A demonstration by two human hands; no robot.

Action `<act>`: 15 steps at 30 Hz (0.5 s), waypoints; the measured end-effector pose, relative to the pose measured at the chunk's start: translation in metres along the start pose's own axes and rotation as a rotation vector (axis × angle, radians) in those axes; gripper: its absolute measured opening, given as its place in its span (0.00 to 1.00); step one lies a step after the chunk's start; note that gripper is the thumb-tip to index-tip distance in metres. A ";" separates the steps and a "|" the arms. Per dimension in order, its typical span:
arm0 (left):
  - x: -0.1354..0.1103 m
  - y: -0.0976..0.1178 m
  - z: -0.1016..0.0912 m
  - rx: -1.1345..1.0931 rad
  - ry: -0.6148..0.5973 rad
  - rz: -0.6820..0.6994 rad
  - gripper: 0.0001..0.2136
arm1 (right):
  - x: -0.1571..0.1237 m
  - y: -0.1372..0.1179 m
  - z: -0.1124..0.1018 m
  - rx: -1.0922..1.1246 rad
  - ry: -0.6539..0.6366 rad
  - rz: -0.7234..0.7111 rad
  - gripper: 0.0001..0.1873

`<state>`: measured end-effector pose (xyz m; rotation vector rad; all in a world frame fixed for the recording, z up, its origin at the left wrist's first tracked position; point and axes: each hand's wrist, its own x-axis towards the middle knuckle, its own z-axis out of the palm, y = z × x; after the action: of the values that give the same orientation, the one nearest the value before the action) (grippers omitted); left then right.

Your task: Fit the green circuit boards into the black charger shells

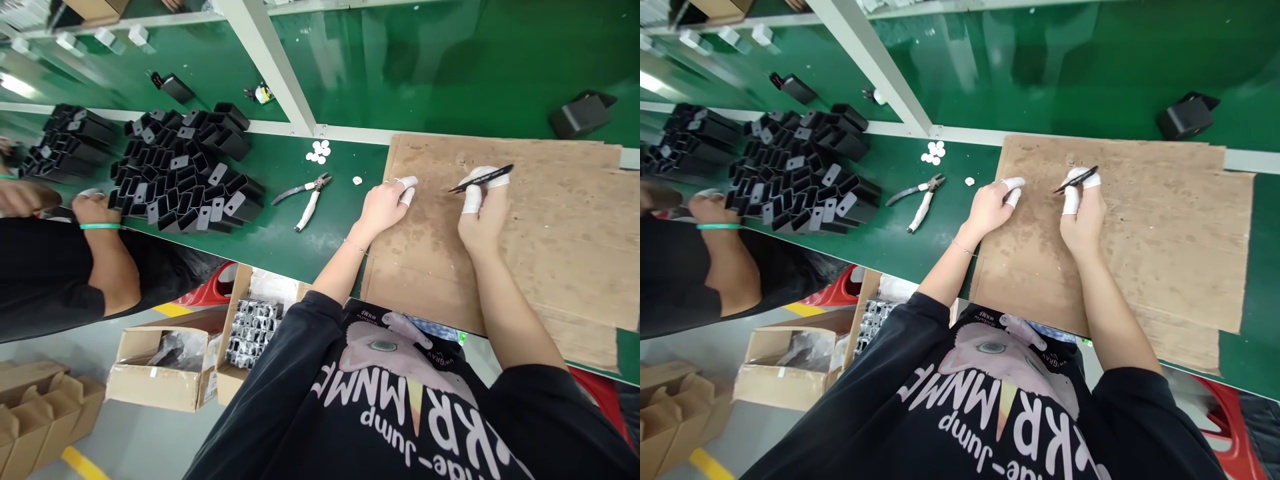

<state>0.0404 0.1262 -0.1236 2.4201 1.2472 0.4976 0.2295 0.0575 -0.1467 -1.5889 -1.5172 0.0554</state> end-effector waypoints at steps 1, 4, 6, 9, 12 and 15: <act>0.000 0.000 0.000 -0.003 -0.003 -0.003 0.17 | 0.001 -0.001 -0.001 -0.013 -0.044 0.011 0.18; 0.001 0.000 0.001 -0.009 -0.001 -0.002 0.17 | 0.005 -0.005 -0.003 -0.043 -0.175 0.075 0.15; 0.001 -0.001 0.001 -0.020 0.004 -0.001 0.17 | 0.006 -0.008 -0.003 -0.081 -0.214 0.099 0.15; 0.000 -0.002 0.002 -0.043 0.017 -0.003 0.16 | 0.004 -0.008 -0.001 -0.062 -0.135 0.100 0.15; 0.000 -0.003 0.003 -0.051 0.034 -0.004 0.16 | 0.001 -0.004 0.002 0.048 0.092 0.091 0.17; 0.000 -0.003 0.003 -0.040 0.026 -0.007 0.16 | -0.002 -0.002 0.001 0.104 0.214 0.090 0.18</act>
<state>0.0398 0.1277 -0.1272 2.3826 1.2431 0.5482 0.2269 0.0560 -0.1468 -1.5274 -1.2583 0.0135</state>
